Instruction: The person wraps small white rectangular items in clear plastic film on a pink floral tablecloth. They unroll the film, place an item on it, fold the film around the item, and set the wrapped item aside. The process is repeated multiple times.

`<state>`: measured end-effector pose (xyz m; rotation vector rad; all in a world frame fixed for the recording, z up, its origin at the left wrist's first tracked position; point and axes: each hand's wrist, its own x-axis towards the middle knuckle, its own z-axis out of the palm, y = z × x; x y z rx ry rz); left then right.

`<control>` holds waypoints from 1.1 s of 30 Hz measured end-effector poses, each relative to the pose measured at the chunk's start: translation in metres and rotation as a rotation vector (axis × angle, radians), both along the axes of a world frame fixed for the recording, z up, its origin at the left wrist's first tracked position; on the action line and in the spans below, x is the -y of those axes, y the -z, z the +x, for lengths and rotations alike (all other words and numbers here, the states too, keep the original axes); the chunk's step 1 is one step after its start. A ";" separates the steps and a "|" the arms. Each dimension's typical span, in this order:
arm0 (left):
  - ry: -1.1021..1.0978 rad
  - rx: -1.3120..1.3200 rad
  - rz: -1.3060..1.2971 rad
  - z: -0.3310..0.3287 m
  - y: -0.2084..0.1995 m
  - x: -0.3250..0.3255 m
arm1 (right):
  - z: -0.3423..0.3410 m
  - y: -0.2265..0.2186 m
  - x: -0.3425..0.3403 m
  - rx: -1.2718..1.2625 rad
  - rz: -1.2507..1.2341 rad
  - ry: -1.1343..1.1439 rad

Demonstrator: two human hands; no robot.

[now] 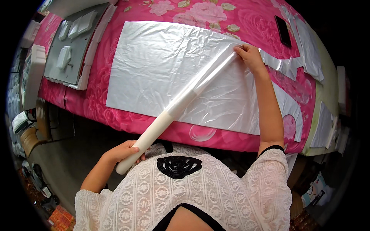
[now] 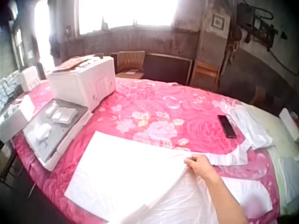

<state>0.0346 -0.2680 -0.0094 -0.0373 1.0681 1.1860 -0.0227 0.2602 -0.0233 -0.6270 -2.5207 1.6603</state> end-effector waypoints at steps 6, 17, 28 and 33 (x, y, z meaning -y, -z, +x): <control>0.194 0.236 -0.043 -0.024 -0.003 0.047 | 0.009 -0.009 -0.049 -0.094 0.050 0.103; 0.603 -1.886 0.175 -0.103 -0.053 -0.166 | -0.031 -0.019 0.028 -0.071 -0.014 -0.146; 0.885 -1.772 0.724 -0.067 0.001 -0.169 | -0.048 -0.007 0.018 0.079 -0.014 -0.233; 0.901 -1.816 0.622 -0.049 0.005 -0.166 | -0.046 -0.029 0.017 -0.005 -0.529 0.047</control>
